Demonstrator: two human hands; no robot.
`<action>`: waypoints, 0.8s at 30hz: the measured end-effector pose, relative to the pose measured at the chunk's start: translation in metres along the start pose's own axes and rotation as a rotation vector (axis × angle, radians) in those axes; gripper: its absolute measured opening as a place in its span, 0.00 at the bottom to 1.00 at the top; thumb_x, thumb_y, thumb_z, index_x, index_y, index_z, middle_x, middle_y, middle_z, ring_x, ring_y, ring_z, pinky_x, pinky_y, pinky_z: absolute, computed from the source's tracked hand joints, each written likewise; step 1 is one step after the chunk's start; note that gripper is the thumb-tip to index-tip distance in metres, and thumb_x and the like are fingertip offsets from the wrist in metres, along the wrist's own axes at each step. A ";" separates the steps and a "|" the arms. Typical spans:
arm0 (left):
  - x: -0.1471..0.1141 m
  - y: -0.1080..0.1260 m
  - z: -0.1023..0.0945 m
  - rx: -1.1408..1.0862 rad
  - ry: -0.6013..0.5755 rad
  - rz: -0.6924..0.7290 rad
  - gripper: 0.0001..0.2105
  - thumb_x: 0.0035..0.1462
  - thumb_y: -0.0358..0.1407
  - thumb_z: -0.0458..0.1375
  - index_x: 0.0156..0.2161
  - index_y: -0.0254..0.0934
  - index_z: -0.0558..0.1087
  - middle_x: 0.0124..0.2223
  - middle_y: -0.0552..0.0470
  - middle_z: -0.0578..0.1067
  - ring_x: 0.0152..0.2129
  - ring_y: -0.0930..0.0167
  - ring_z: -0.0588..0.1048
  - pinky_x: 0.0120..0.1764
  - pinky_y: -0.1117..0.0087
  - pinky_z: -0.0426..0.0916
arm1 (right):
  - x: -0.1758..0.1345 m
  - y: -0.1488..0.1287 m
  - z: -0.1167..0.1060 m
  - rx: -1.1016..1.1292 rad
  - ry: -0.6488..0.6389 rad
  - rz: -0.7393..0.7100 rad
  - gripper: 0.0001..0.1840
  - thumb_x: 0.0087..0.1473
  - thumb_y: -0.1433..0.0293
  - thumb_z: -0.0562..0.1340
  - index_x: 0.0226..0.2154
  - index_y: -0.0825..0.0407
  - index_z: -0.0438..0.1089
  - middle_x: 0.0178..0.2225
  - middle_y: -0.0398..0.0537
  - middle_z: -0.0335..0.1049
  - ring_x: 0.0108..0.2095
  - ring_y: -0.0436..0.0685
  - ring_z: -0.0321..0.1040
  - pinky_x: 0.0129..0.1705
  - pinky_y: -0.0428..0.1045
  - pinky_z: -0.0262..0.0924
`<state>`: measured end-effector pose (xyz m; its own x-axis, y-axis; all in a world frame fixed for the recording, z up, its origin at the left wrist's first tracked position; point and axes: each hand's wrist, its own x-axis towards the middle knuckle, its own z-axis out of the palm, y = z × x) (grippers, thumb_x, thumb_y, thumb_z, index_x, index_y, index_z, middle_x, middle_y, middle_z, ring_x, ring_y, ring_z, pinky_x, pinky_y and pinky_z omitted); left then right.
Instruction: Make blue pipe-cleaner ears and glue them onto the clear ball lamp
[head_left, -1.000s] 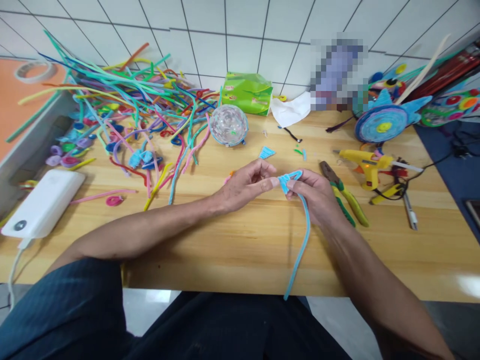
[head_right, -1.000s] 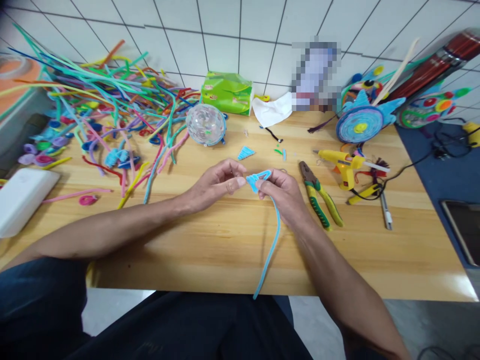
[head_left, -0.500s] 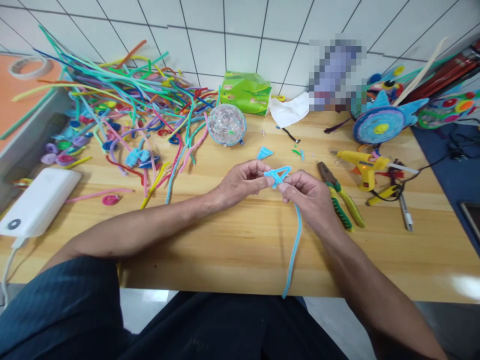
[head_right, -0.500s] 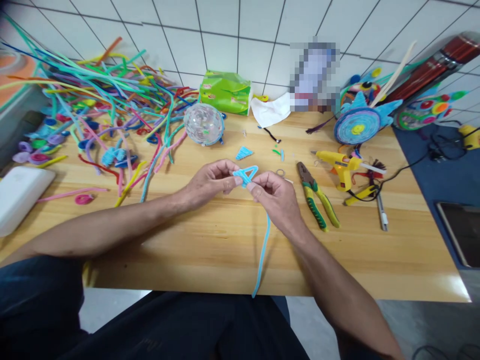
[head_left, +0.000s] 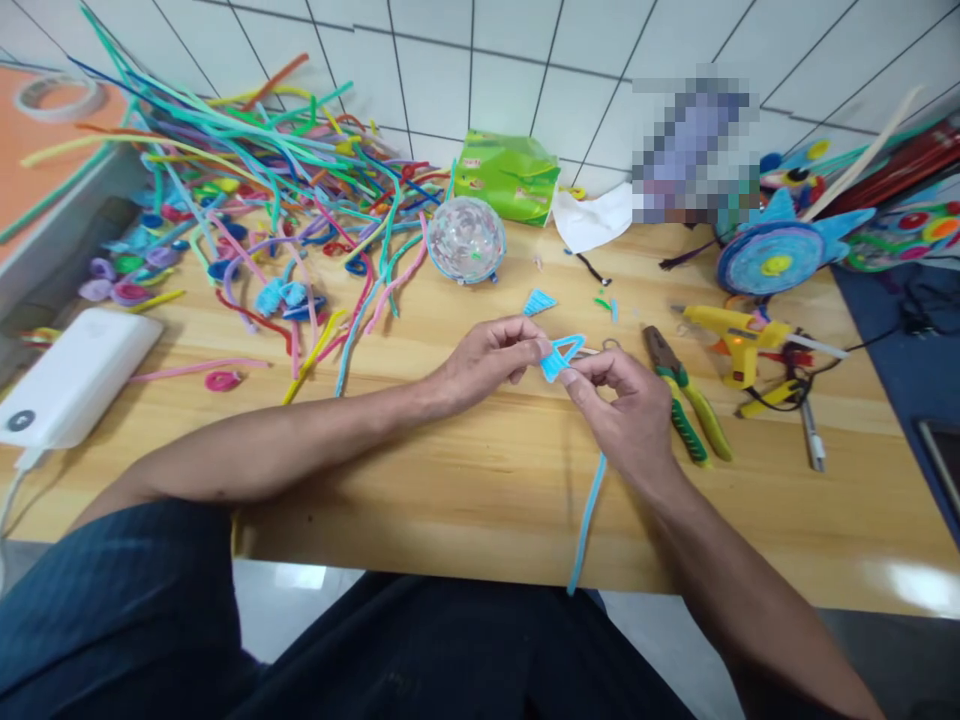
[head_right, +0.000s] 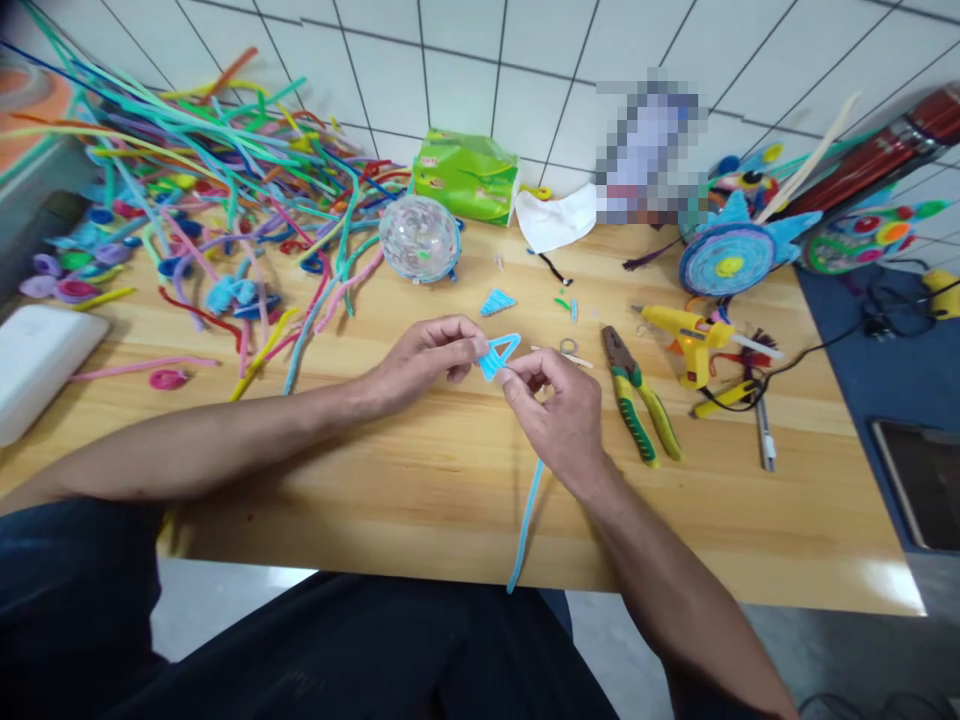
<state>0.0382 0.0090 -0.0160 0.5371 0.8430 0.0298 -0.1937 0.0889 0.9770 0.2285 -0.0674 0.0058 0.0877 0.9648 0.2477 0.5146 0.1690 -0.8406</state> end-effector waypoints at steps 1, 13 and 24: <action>0.001 0.000 0.000 -0.019 -0.009 -0.013 0.13 0.58 0.43 0.69 0.34 0.35 0.75 0.25 0.59 0.70 0.20 0.78 0.63 0.26 0.73 0.58 | 0.001 0.001 0.000 0.010 -0.009 0.012 0.09 0.59 0.65 0.69 0.28 0.45 0.74 0.26 0.41 0.75 0.30 0.55 0.69 0.39 0.53 0.65; -0.001 -0.006 -0.006 0.079 -0.096 0.156 0.14 0.65 0.44 0.66 0.50 0.38 0.75 0.42 0.52 0.77 0.30 0.75 0.70 0.34 0.72 0.66 | 0.012 0.014 0.001 0.194 -0.114 0.232 0.11 0.54 0.62 0.69 0.24 0.47 0.72 0.22 0.39 0.67 0.26 0.51 0.59 0.31 0.50 0.55; 0.005 -0.011 0.000 0.007 -0.043 0.120 0.21 0.58 0.49 0.73 0.43 0.36 0.74 0.34 0.55 0.75 0.27 0.76 0.69 0.33 0.72 0.65 | 0.004 0.011 0.003 -0.185 0.044 -0.069 0.06 0.59 0.63 0.69 0.31 0.44 0.74 0.28 0.42 0.77 0.29 0.55 0.68 0.38 0.54 0.67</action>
<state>0.0429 0.0126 -0.0265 0.5451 0.8239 0.1554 -0.2533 -0.0149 0.9673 0.2319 -0.0610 -0.0038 0.0820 0.9416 0.3265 0.6685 0.1910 -0.7188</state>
